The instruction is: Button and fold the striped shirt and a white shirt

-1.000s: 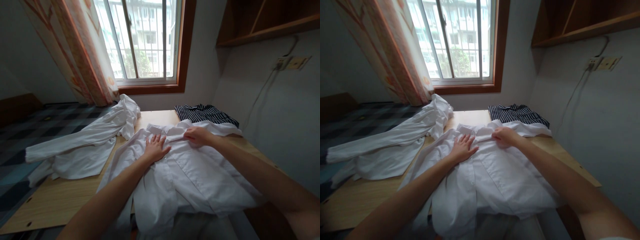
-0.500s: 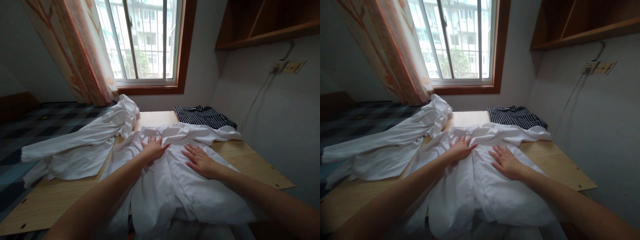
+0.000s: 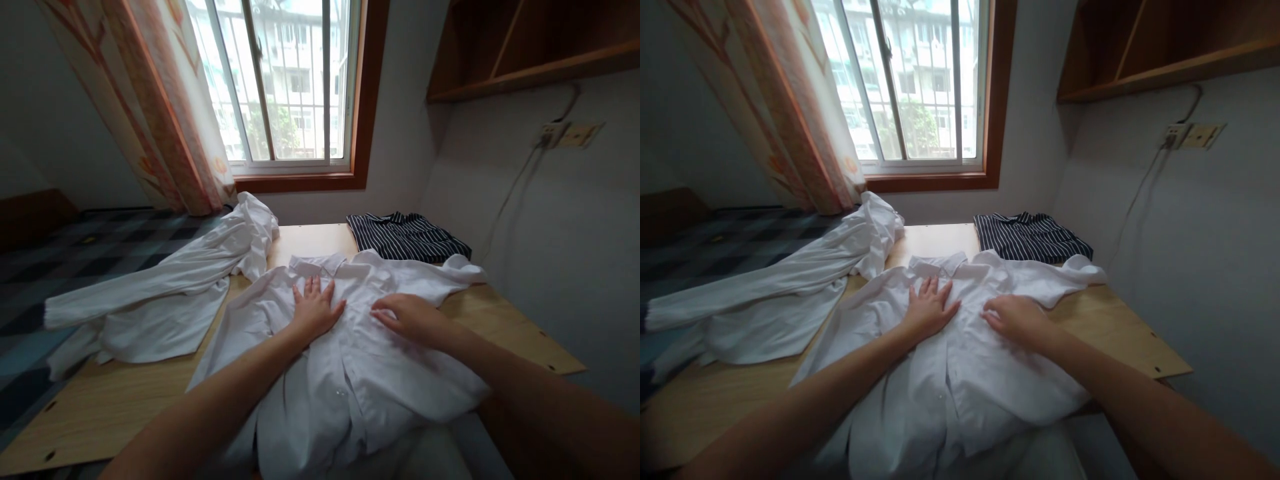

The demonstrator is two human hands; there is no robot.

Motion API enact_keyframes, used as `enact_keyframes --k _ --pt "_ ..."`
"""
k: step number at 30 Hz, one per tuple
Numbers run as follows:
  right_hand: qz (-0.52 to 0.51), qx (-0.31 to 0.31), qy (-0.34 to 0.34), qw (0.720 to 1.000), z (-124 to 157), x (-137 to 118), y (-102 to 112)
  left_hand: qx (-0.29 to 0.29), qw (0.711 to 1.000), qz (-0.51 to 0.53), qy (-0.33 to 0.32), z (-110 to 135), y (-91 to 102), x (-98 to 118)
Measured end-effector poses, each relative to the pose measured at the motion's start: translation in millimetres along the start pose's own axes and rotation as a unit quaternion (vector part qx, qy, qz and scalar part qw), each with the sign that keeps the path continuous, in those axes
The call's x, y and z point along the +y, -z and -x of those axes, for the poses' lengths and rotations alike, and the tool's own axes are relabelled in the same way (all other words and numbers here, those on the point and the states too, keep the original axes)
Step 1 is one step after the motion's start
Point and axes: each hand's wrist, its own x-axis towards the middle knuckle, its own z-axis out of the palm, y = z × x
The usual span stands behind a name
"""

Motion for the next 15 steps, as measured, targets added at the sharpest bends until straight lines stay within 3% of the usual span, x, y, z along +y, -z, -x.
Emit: enact_keyframes --k 4,8,11,15 --pt "0.045 0.100 -0.058 0.992 -57.5 10.0 12.0 -0.019 1.000 -0.001 -0.011 18.5 2.2 11.9" --pt "0.065 0.083 -0.101 0.989 -97.9 23.3 2.3 -0.041 0.999 -0.015 -0.028 21.1 15.7 18.2" --pt "0.081 0.073 -0.139 0.984 -108.5 30.1 -10.9 -0.013 0.998 -0.040 -0.039 -2.0 32.9 19.6" --pt "0.093 0.108 -0.171 0.975 -108.0 32.6 -25.5 0.086 0.993 -0.066 -0.054 -53.4 40.6 22.6"
